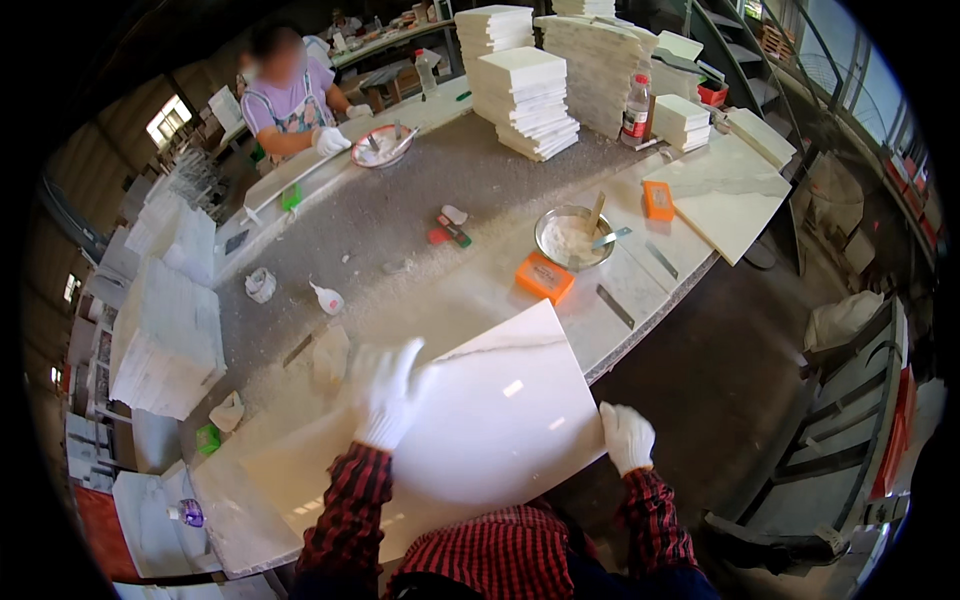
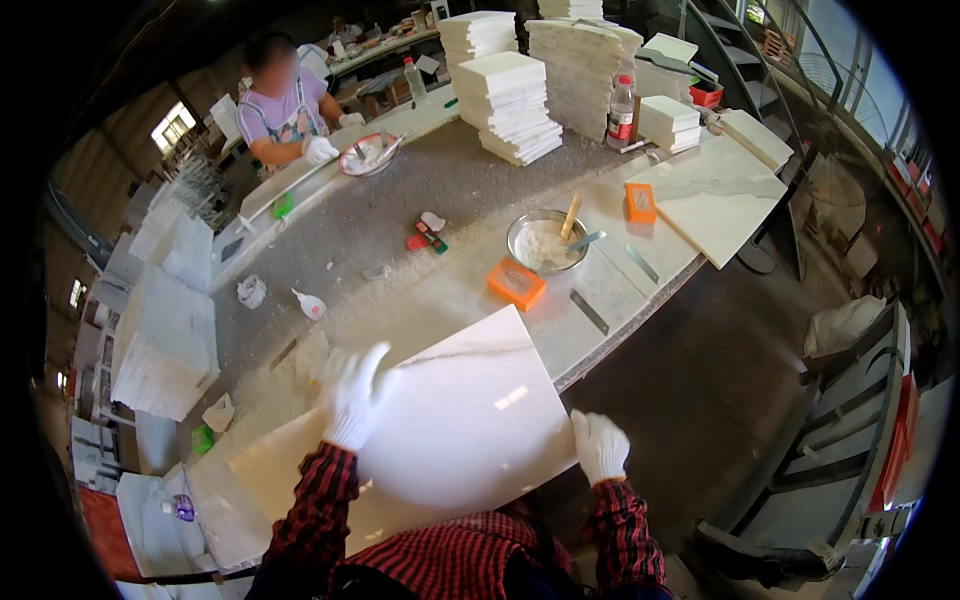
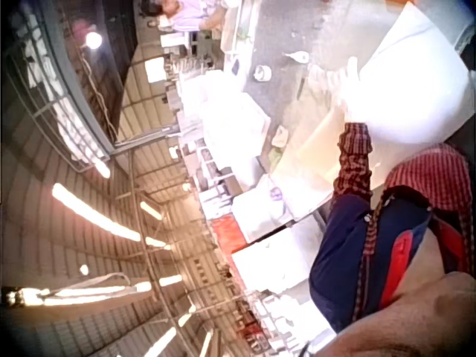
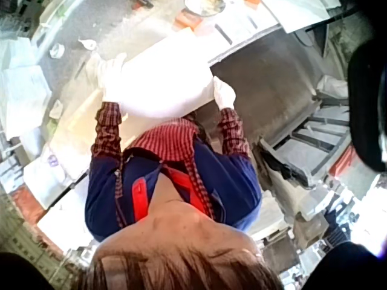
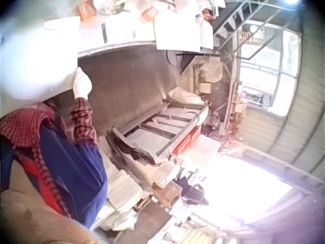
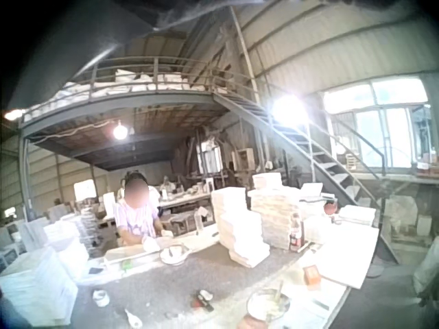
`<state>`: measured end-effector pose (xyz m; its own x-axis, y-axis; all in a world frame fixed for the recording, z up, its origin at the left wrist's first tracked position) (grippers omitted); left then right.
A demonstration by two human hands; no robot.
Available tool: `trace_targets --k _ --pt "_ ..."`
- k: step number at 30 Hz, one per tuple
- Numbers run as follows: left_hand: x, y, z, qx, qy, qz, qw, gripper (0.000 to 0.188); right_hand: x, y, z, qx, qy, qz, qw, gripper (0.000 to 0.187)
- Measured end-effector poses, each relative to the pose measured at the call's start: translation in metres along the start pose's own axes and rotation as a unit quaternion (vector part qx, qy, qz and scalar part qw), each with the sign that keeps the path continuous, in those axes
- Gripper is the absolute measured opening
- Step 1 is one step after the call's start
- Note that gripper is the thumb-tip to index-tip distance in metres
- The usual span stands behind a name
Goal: The person uses a metal scraper to smooth the surface of a large white sheet on a workbench. They repeatedly apply pressure with the tool across the sheet's surface, occasionally lifting and repositioning the sheet to access different areas.
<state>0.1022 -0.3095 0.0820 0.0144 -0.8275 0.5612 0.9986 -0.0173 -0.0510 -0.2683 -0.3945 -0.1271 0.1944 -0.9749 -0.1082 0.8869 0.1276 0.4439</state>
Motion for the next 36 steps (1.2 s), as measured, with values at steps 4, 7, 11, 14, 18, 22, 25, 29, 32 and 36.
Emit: trace_targets --k 4,7,11,14,18,22,25,29,32,36 --pt "0.011 -0.025 -0.041 -0.021 0.05 0.025 0.998 0.039 0.042 0.044 0.106 0.103 -0.242 0.063 0.963 0.029" --pt "0.005 -0.017 -0.047 -0.049 0.063 0.039 0.996 0.042 0.091 0.074 0.129 0.085 -0.188 0.056 0.977 0.044" --pt "0.007 -0.018 -0.051 -0.076 0.063 0.042 0.994 0.044 0.148 0.108 0.121 0.057 -0.159 0.104 0.98 0.064" --pt "0.01 -0.017 -0.048 -0.077 0.086 0.058 0.992 0.044 0.169 0.136 0.116 0.045 -0.111 0.119 0.986 0.06" --pt "0.011 -0.013 -0.05 -0.091 0.104 0.09 0.986 0.045 0.189 0.148 0.108 0.027 -0.119 0.132 0.984 0.037" --pt "0.01 -0.01 -0.056 -0.093 0.067 0.075 0.991 0.042 0.203 0.132 0.107 0.115 -0.175 0.099 0.973 0.025" --pt "0.011 -0.002 -0.066 -0.123 0.124 0.11 0.979 0.048 0.203 0.121 0.113 0.247 -0.134 0.045 0.959 0.027" --pt "0.015 -0.003 -0.063 -0.124 0.159 0.14 0.969 0.048 0.203 0.116 0.132 0.245 -0.134 0.002 0.96 0.031" --pt "0.017 -0.005 -0.062 -0.115 0.142 0.126 0.975 0.046 0.214 0.106 0.131 0.218 -0.16 -0.002 0.963 0.028" --pt "0.015 -0.004 -0.061 -0.101 0.11 0.105 0.983 0.042 0.215 0.108 0.139 0.181 -0.209 0.016 0.961 0.026"
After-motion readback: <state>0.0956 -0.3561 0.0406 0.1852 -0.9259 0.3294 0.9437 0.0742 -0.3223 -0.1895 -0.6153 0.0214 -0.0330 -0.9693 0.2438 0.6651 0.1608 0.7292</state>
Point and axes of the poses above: each hand's wrist, its own x-axis towards the middle knuckle, its own z-axis out of the back of the hand, y = z × x, the point moved 8 cm from there along x, towards the middle knuckle, and after that the axes turned 4 degrees about -x, right-handed, at the moved point
